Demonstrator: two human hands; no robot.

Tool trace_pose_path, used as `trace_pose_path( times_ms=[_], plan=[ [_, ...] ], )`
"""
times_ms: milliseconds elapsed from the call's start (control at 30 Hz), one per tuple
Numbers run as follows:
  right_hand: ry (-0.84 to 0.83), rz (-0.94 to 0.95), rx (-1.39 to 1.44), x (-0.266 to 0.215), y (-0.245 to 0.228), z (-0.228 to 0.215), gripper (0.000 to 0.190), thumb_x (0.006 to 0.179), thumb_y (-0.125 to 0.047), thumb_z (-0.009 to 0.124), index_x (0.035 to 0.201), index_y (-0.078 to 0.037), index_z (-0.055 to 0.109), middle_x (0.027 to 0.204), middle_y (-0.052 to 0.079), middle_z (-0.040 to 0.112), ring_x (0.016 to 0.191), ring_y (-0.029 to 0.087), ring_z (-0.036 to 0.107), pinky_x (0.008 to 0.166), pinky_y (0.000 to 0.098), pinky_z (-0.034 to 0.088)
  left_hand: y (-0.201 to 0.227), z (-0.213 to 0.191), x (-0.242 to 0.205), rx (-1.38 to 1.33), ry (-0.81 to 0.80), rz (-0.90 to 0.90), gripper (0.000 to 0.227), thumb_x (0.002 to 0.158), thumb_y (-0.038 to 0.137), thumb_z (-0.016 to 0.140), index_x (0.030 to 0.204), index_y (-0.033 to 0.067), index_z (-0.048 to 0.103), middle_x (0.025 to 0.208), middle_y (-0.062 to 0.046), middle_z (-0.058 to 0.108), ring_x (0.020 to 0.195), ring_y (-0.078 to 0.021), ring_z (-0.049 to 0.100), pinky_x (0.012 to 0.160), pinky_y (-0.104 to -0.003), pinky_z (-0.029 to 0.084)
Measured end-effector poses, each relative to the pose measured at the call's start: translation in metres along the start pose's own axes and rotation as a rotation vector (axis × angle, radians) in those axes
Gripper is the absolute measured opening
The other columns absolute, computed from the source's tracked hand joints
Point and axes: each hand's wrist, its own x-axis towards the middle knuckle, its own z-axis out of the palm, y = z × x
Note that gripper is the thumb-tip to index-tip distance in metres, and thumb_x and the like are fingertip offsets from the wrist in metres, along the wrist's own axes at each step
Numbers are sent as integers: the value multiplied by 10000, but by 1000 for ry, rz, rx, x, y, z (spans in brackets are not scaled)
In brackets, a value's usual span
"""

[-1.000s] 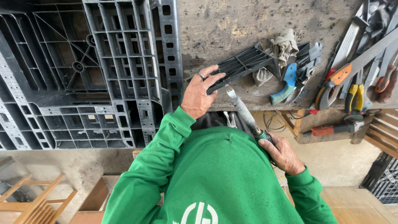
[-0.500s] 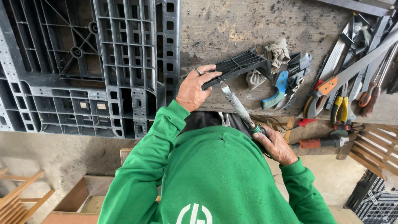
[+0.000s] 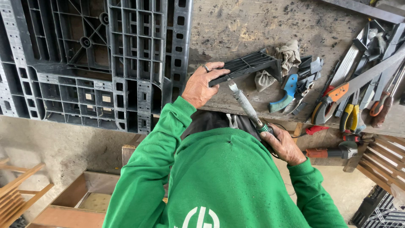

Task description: The person repairs a plastic crate by melting and joining plastic pieces using a heated tool.

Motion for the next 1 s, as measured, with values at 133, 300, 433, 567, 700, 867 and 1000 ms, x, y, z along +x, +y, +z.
trace_pose_path(
  times_ms=[133,300,433,567,700,867,1000],
  plan=[
    [-5,-9,9,0,-1,0,427,933,-447,579,1014,-32,638,690,40,569,612,142,518,585,335,447,0,0,0,3,-10,-18,545,804,12,731,1310,209,683,1446,-10,576,1306,-279,561,1106,-374,487],
    [1,15,-16,-1,-1,0,451,947,-460,583,986,-13,635,685,66,566,636,162,519,615,349,446,-2,1,0,-8,-1,9,562,790,6,732,1316,197,682,1440,-14,580,1307,-283,565,1117,-376,481],
    [18,-61,-50,-1,-1,1,453,950,-468,582,1008,-23,634,709,59,604,679,163,538,666,347,472,-2,1,1,-10,4,11,559,789,9,731,1313,199,683,1434,-12,583,1302,-280,575,1114,-369,490],
    [15,-25,-39,-1,-1,1,444,954,-457,586,991,-18,636,707,71,593,683,169,528,660,364,472,-1,1,1,-20,11,5,558,789,16,732,1313,202,683,1433,-8,584,1296,-273,580,1110,-360,496],
    [14,26,-49,-5,-6,2,438,945,-448,579,998,-18,645,678,74,588,650,176,532,632,376,468,-1,1,0,-4,2,-7,559,780,18,740,1306,197,687,1425,-11,589,1283,-280,570,1099,-370,484],
    [36,14,-55,-12,-23,3,449,935,-453,579,1044,-22,643,669,67,607,637,174,555,626,371,473,-3,1,0,-7,23,28,547,781,19,742,1297,192,686,1418,-14,595,1291,-280,575,1105,-366,489],
    [28,132,-33,-16,-31,5,444,915,-459,576,1055,-44,653,649,90,588,629,185,541,611,392,459,-3,0,0,-24,23,28,545,788,16,737,1303,187,682,1417,-25,594,1282,-286,577,1098,-365,493]
  ],
)
